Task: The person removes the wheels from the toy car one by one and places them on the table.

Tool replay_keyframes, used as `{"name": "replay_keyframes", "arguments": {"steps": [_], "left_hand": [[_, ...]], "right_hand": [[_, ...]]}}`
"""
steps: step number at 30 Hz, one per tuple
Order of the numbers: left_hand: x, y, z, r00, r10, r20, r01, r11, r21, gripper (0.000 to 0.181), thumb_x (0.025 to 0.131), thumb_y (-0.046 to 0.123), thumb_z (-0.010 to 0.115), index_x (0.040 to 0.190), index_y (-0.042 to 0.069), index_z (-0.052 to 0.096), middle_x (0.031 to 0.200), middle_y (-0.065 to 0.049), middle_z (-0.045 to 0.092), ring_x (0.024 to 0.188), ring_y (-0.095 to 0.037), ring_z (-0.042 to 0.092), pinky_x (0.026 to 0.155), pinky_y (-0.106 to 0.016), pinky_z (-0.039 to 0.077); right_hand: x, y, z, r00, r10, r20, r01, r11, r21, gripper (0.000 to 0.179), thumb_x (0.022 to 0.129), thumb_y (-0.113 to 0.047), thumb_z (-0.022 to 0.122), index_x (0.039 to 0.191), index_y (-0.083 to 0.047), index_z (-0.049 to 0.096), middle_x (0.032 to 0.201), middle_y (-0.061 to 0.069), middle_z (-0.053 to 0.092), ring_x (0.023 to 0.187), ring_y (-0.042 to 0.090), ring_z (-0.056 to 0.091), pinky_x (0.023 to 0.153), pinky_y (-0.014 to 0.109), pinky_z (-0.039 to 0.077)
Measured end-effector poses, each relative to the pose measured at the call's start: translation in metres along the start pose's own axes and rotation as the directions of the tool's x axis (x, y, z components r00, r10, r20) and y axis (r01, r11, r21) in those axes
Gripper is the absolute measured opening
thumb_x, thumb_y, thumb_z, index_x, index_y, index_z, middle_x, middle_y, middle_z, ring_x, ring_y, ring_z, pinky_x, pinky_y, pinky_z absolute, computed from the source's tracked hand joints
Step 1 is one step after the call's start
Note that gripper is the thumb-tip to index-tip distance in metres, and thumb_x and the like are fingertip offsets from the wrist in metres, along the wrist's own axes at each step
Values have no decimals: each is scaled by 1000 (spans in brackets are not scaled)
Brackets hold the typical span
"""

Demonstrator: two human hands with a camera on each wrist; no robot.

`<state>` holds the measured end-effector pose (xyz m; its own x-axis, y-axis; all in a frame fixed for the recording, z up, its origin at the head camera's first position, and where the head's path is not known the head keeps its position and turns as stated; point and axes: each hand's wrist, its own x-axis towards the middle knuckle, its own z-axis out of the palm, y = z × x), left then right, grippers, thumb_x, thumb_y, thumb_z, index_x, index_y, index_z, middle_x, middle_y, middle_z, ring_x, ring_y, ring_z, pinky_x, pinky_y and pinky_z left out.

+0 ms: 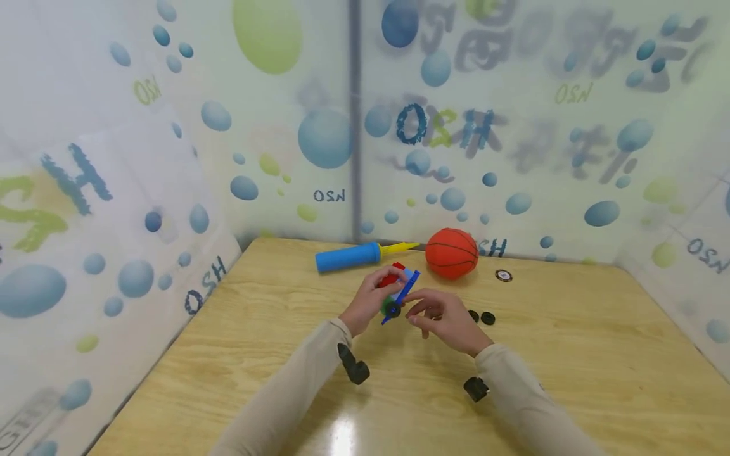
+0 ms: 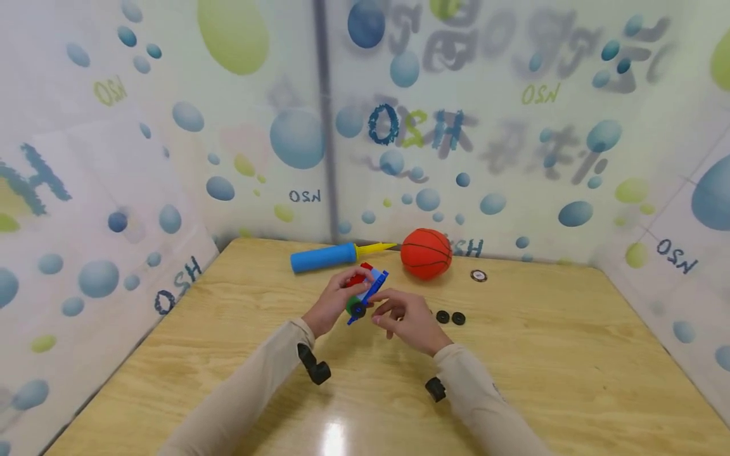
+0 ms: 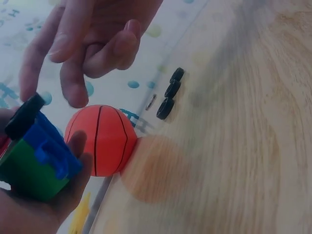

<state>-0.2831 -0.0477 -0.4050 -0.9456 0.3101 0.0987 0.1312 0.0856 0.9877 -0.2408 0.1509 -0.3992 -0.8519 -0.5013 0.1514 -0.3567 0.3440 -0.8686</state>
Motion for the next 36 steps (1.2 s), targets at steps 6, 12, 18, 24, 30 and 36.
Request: {"name": "replay_keyframes", "arguments": {"steps": [6,12,18,24,30,36], "left_hand": [[3,-3,2,997,-34,-72,30,998,-57,21,100,18,59,117,11,70,126,-9,65,111,-21,58,95,-35,52],[3,-2,2,996,-36,-81,28,995,-98,22,99,20,62,115,11,73,121,-8,69,110,-20,59,93,-32,52],[2,-4,0,997,-51,-63,42,990,-133,21,98,16,63,116,10,73,119,-10,69,106,-20,60,86,-27,54],[2,-8,0,998,-44,-35,38,988,-151,19,98,16,64,115,8,69,116,-10,65,99,-19,56,75,-23,52],[3,-9,-1,999,-15,34,18,996,-87,16,100,13,59,114,6,64,103,-2,62,90,-17,56,70,-23,49],[3,-10,1,999,-23,38,25,999,-36,15,98,9,60,112,7,64,117,-8,62,104,-21,57,83,-27,52]], "right_hand": [[8,-1,13,999,35,1,-35,996,81,37,97,-14,66,133,-9,60,109,26,72,59,21,66,66,43,59],[15,-4,24,999,38,3,-38,990,133,31,100,-14,61,130,-7,59,103,27,73,58,21,64,62,46,57],[17,-9,27,999,48,-24,-46,995,90,23,99,-12,62,122,-6,62,92,25,71,57,19,60,63,47,57],[17,-10,29,997,71,-42,-68,995,66,20,96,-13,66,116,-8,64,84,20,68,56,18,59,62,45,55],[16,-11,29,996,71,-58,-69,997,37,18,93,-9,69,110,-7,66,75,19,64,55,21,59,59,39,55],[13,-13,28,996,78,-50,-77,997,10,17,92,-8,69,109,-9,66,72,11,61,55,19,57,55,27,51]]}}
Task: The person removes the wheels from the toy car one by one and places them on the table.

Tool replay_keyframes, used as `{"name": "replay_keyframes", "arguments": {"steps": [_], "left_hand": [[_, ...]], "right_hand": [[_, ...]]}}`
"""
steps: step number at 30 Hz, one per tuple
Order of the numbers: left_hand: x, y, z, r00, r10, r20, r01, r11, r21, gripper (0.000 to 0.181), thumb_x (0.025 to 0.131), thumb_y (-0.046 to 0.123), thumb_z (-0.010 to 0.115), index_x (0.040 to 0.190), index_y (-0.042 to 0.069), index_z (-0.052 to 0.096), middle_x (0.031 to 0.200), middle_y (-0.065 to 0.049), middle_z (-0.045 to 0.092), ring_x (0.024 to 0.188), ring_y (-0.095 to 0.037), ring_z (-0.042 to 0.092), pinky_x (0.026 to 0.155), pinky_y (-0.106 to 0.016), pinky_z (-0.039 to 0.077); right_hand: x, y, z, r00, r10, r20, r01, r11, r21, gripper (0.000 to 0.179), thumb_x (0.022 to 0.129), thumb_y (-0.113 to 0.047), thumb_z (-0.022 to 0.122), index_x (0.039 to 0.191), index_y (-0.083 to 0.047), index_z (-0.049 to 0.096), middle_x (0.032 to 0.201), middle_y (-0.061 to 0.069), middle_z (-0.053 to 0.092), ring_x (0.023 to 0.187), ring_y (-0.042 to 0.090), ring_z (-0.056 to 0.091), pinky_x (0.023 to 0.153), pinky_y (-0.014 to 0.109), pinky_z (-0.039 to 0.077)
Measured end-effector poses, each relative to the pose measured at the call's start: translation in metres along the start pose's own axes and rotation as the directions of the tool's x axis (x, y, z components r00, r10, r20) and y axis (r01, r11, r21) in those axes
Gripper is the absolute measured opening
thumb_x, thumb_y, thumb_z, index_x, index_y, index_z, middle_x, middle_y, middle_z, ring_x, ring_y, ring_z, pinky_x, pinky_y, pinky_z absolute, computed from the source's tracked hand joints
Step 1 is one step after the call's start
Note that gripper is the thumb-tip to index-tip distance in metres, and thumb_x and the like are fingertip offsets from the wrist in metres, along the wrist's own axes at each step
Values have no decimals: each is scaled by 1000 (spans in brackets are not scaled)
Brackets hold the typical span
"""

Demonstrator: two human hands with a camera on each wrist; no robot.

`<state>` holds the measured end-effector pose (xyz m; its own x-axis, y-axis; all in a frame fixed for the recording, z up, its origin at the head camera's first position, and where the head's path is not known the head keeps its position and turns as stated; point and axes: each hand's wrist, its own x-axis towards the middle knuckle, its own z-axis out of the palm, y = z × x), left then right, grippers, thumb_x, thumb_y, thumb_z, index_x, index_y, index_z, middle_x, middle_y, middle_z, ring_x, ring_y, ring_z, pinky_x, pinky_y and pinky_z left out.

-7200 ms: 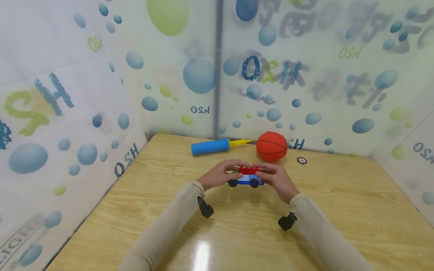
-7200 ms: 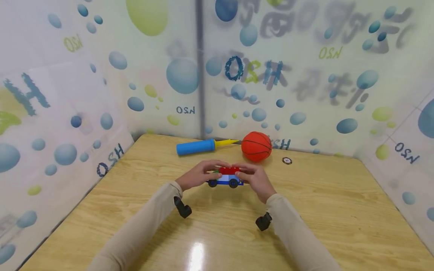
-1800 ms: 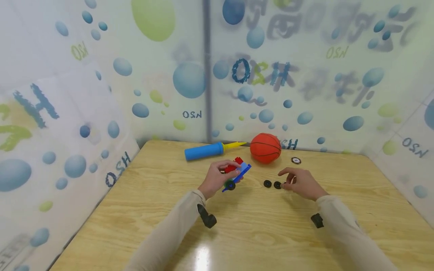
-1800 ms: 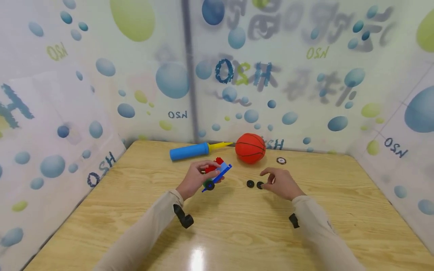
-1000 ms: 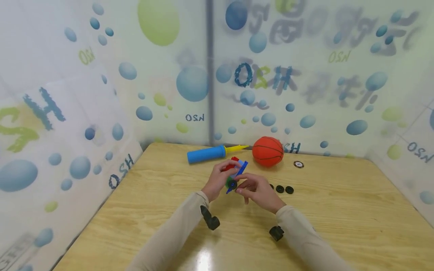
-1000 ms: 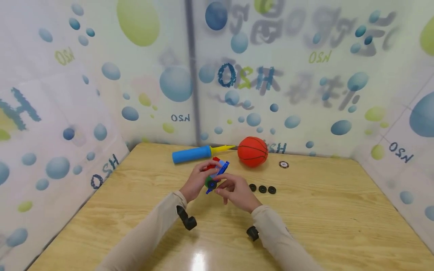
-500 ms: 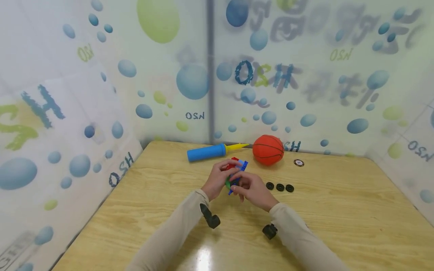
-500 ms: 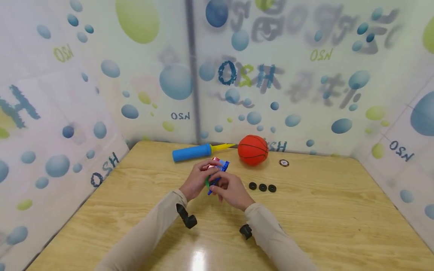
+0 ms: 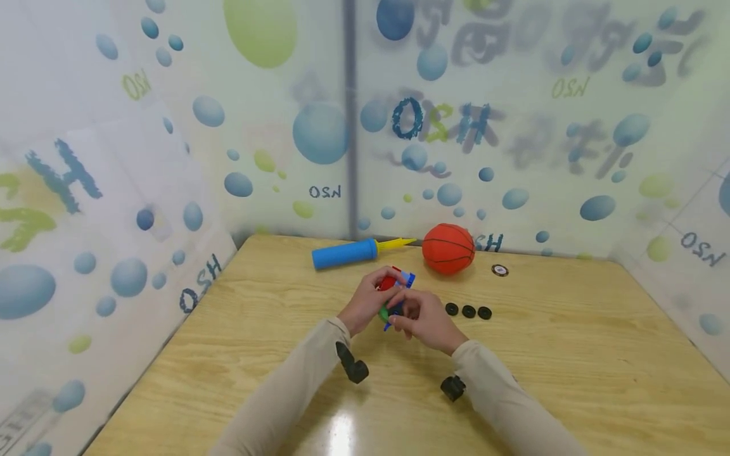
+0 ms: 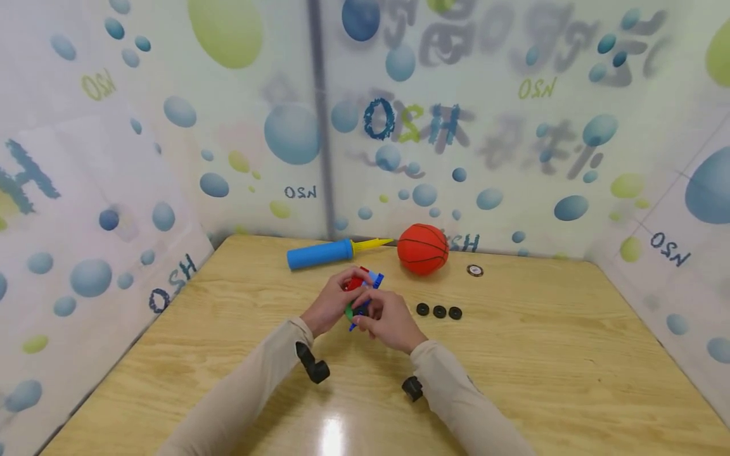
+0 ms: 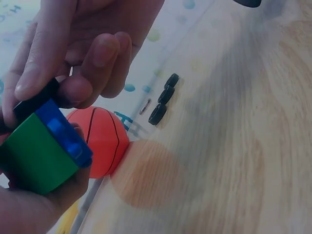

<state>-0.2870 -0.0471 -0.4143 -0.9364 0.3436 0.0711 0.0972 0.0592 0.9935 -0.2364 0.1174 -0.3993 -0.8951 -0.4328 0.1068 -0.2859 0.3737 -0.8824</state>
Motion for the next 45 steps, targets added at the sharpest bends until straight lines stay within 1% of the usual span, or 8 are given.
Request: {"name": "replay_keyframes", "arguments": {"steps": [9,12,15,18,22,26,35,45], "left_hand": [[-1,-6,5,1000,8,6,-8,1000,-11,12,97,8,63,108,10,63,124,-9,59,110,-23,56,85,-30,57],[1,-6,7,999,38,-17,-38,999,37,12,97,10,63,109,10,63,124,-10,60,108,-23,57,85,-29,56],[3,-5,5,998,34,-49,-31,997,72,13,98,14,64,110,10,63,123,-12,60,107,-23,57,85,-27,54],[2,0,-1,997,20,-74,-10,991,133,13,98,18,65,109,13,63,122,-10,61,107,-23,57,84,-28,53],[2,8,-11,999,34,1,-34,992,120,16,98,16,65,113,12,62,125,-14,62,103,-30,69,85,-36,60],[0,8,-18,997,17,78,-23,997,69,17,97,12,65,114,8,61,124,-17,61,97,-29,76,84,-37,61],[-8,8,-19,989,-5,145,-22,982,188,14,96,17,68,109,13,67,118,-11,67,101,-31,74,93,-34,57],[-11,7,-15,982,-31,189,-29,952,304,9,95,16,69,104,17,69,111,-6,71,93,-15,68,88,-35,57]], "right_hand": [[-5,5,3,998,-1,-55,-3,998,-67,16,90,-6,72,104,-12,67,71,5,60,57,17,60,54,28,52],[-6,5,2,993,-80,-83,67,987,-149,15,89,-3,73,101,-11,68,72,4,61,56,11,57,54,25,50],[-7,3,0,978,-194,-79,165,945,-281,14,87,-3,75,98,-10,68,72,1,63,57,5,52,54,21,47],[-8,1,-9,974,-220,-43,197,930,-310,15,88,-6,75,102,-9,70,71,0,63,56,10,56,53,21,48],[-15,3,-37,996,-89,-15,85,980,-179,24,90,-8,73,113,-11,69,71,5,61,61,30,67,54,28,54],[-27,16,-67,1000,-21,-4,19,979,-203,30,89,-5,72,118,-11,66,77,6,63,65,34,68,56,30,56],[-52,46,-121,989,94,-114,-134,900,-414,27,87,-9,76,113,-5,70,75,0,55,64,12,49,58,25,40],[-66,82,-154,966,221,-135,-258,866,-429,29,87,-10,75,112,2,71,73,0,53,65,11,43,59,26,36]]}}
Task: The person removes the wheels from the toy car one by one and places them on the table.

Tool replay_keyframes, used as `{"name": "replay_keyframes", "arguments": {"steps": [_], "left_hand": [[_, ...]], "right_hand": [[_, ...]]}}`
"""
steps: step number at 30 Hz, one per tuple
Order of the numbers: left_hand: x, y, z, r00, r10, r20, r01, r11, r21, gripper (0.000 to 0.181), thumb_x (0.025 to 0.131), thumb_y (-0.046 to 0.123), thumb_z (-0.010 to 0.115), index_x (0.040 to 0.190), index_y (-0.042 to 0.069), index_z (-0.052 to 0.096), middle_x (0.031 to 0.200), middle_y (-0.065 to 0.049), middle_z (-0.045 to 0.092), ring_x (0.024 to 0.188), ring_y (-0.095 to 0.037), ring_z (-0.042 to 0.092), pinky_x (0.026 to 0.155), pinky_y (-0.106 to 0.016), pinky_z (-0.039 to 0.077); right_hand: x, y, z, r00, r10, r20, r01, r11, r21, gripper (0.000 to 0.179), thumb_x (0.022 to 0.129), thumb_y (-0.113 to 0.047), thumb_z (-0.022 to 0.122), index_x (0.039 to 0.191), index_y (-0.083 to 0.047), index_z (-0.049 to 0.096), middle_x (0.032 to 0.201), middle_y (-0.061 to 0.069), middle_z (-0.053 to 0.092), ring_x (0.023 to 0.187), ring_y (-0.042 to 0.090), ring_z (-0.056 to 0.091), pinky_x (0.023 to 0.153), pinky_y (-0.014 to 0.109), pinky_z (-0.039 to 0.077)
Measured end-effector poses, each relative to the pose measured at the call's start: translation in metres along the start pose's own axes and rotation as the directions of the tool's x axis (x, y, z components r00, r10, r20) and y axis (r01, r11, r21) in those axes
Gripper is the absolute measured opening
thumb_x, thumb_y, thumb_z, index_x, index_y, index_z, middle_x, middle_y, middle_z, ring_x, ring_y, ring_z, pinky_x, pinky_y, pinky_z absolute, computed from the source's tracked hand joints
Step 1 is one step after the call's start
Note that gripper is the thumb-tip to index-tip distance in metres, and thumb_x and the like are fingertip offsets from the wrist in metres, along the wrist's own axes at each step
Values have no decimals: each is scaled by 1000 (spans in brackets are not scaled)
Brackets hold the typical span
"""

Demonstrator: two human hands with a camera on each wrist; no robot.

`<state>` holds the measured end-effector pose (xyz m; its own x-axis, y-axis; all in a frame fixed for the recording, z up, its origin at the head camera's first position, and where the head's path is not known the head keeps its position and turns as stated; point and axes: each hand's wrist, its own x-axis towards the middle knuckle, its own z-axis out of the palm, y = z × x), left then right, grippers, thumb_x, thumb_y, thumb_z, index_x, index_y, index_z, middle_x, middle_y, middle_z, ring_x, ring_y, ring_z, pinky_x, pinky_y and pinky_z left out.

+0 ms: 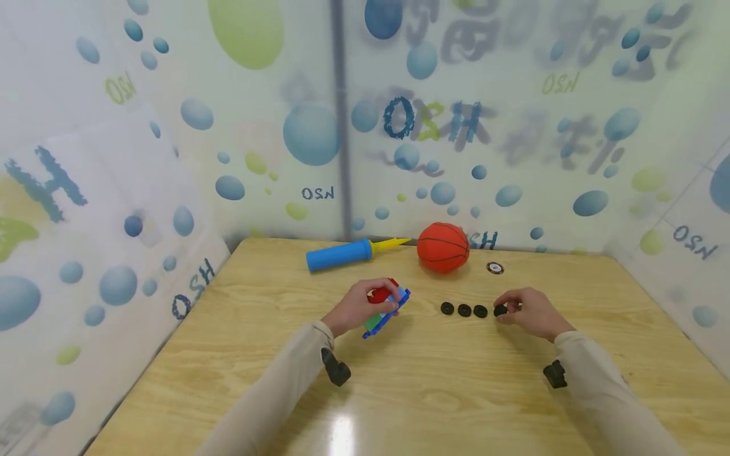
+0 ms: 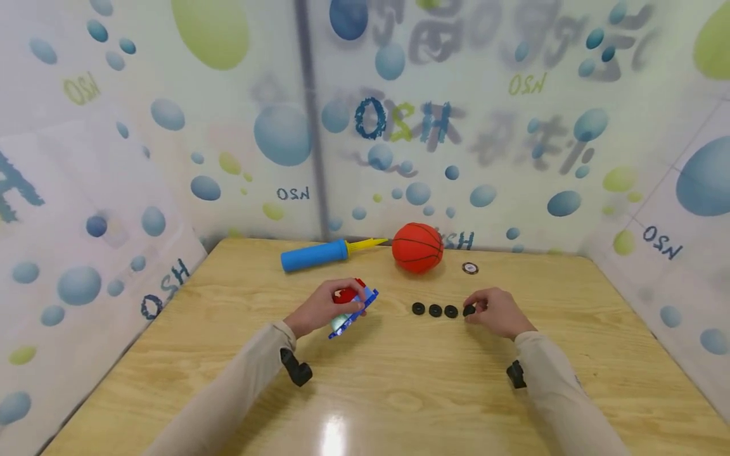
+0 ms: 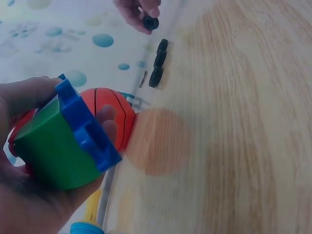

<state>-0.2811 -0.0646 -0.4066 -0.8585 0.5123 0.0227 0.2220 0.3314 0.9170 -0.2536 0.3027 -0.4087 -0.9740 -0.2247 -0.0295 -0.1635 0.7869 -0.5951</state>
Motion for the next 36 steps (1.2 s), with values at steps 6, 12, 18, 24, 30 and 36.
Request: {"name": "replay_keyframes", "arguments": {"steps": [6,12,18,24,30,36], "left_hand": [[0,0,2,1000,14,20,-14,1000,4,8,96,16,68,104,18,69,107,-5,73,94,-15,68,88,-34,56],[-1,2,1,999,34,42,-35,999,7,8,95,16,69,103,16,70,104,-5,74,92,-14,68,86,-28,54],[-1,2,0,999,27,46,-27,1000,7,9,95,14,68,104,17,69,105,-6,73,92,-16,69,87,-31,56],[1,2,1,999,8,51,-8,1000,4,14,96,17,67,110,19,70,110,-6,73,93,-15,71,90,-33,57],[0,-1,0,999,-2,55,0,999,45,24,97,23,67,119,33,70,128,-3,67,114,-22,60,97,-39,52],[-1,0,0,996,67,55,-70,995,68,41,97,25,67,134,40,61,144,0,58,120,-25,56,97,-37,51]], "right_hand": [[5,13,1,999,32,10,-32,999,13,30,86,-10,76,113,1,71,76,3,58,69,15,47,61,29,38],[14,20,2,998,21,56,-18,998,-56,28,87,-14,73,110,-1,67,76,4,60,66,16,51,60,30,41],[19,23,2,996,9,87,0,995,-103,26,87,-13,74,108,-2,64,75,4,62,61,15,54,59,31,44],[18,21,1,993,42,113,-28,992,-122,26,87,-12,74,110,-2,65,77,5,66,62,15,57,61,30,45],[16,15,2,992,45,120,-30,992,-119,30,85,-12,76,111,-1,65,78,5,65,64,15,55,61,30,44],[15,12,1,989,66,134,-50,991,-123,37,85,-14,77,116,0,62,79,6,65,64,15,56,61,31,44]]}}
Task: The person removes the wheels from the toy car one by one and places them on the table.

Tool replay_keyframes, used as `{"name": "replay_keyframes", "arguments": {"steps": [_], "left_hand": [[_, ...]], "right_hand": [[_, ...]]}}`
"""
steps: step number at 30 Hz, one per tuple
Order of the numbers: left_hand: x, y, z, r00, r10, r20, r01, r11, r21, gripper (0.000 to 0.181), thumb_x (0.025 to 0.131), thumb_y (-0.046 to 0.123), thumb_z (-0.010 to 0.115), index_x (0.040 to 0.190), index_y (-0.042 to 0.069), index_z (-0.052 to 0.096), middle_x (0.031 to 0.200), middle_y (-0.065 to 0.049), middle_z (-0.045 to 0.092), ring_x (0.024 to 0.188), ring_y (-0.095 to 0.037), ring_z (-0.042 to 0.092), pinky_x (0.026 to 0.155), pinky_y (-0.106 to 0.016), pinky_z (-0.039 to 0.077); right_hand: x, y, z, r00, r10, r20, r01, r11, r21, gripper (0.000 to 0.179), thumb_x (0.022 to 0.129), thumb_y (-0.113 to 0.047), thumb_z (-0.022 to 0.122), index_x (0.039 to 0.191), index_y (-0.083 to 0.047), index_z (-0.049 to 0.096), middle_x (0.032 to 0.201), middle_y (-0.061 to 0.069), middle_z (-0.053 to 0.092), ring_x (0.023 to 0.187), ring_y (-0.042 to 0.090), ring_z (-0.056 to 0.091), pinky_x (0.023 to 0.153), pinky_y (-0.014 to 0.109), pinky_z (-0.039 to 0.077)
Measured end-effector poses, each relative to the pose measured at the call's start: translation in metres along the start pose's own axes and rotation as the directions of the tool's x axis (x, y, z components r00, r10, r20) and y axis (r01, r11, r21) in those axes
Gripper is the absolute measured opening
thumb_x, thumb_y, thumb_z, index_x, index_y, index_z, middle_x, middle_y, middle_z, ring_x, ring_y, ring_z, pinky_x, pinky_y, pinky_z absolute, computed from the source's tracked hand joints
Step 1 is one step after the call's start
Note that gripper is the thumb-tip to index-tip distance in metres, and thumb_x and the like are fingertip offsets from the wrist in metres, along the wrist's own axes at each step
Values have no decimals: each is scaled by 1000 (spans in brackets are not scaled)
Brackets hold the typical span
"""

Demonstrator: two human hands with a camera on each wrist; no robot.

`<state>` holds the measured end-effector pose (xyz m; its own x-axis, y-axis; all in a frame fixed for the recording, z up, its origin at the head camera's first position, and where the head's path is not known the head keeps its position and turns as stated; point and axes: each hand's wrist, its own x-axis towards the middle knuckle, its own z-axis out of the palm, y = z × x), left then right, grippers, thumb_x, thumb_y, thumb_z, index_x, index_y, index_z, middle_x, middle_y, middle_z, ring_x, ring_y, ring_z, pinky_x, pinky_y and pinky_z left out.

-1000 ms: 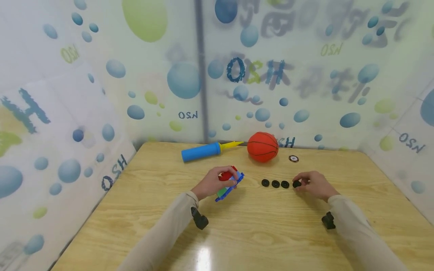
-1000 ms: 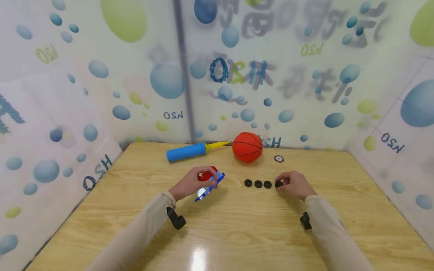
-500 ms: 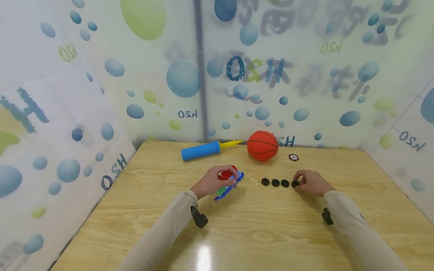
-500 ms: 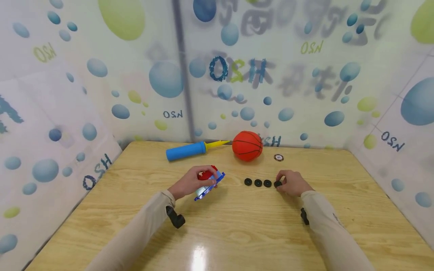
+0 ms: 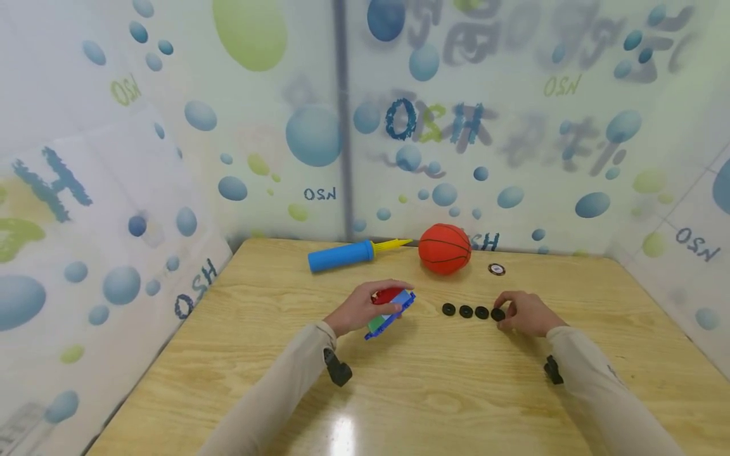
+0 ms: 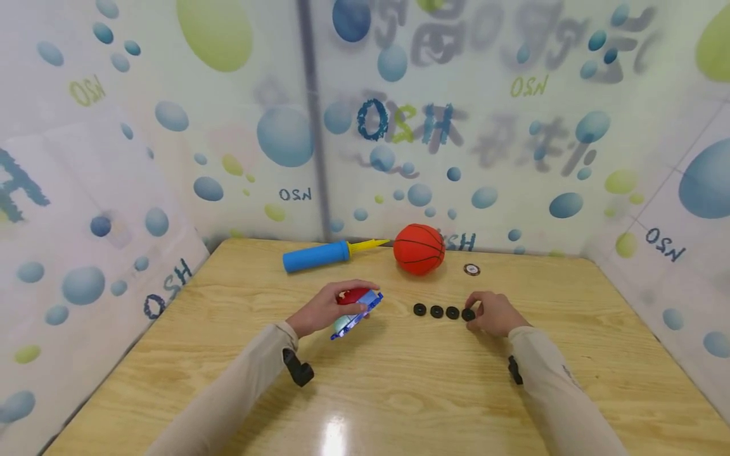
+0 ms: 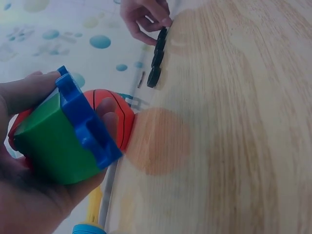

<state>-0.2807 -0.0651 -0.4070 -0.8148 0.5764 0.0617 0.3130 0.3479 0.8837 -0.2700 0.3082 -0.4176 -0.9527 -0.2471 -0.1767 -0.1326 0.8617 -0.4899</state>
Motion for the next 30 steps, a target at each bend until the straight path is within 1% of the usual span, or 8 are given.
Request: {"name": "replay_keyframes", "arguments": {"steps": [3,8,11,15,20,23,27,30], "left_hand": [[1,1,1,1000,7,-1,-7,1000,-2,51,97,24,68,142,42,53,148,-2,53,119,-26,58,97,-38,52],[2,4,0,999,-30,-18,31,999,23,64,93,28,72,148,44,44,152,-3,49,132,-31,50,99,-45,53],[3,6,0,999,-38,-16,38,999,25,66,92,28,74,148,44,44,154,-5,47,140,-35,44,105,-53,49],[5,6,0,999,-46,-7,47,999,24,70,89,25,76,149,42,43,157,-7,44,145,-38,40,110,-60,42],[9,5,1,998,-68,11,67,997,49,78,86,23,80,151,40,41,145,-9,56,134,-32,51,104,-51,50],[11,5,4,997,-72,22,71,995,67,79,85,21,81,151,39,41,136,-9,61,125,-27,56,100,-46,53],[13,3,9,998,-61,32,58,994,93,79,84,20,82,151,34,43,132,-9,63,120,-24,58,98,-43,54],[14,3,13,998,-49,48,44,994,104,78,83,19,82,150,32,44,131,-8,64,117,-23,59,96,-41,56]], "right_hand": [[-2,-1,-3,1000,4,6,-4,1000,-5,40,85,-14,77,119,2,61,79,5,66,63,15,57,61,30,45],[-2,-8,-9,997,-64,-36,62,997,-54,39,85,-16,77,117,1,63,78,4,66,64,13,57,62,30,46],[-1,-22,-11,989,-133,-64,130,990,-61,36,87,-16,76,116,0,64,77,2,64,66,12,55,63,29,45],[0,-51,-9,973,-218,-82,217,976,-14,33,89,-14,75,117,-1,65,78,1,62,67,12,54,61,26,45],[2,-87,3,938,-321,-131,330,943,52,33,88,-12,76,119,-6,66,86,1,68,75,11,59,64,23,48],[6,-103,14,912,-378,-161,396,912,107,39,87,-12,77,125,-8,66,99,10,73,85,19,66,67,24,53],[10,-118,28,899,-405,-165,432,882,191,46,88,-14,77,132,-10,64,119,17,71,104,35,65,70,26,56],[12,-123,37,899,-408,-157,434,874,219,50,88,-14,77,135,-10,62,123,15,70,109,39,62,67,26,55]]}}
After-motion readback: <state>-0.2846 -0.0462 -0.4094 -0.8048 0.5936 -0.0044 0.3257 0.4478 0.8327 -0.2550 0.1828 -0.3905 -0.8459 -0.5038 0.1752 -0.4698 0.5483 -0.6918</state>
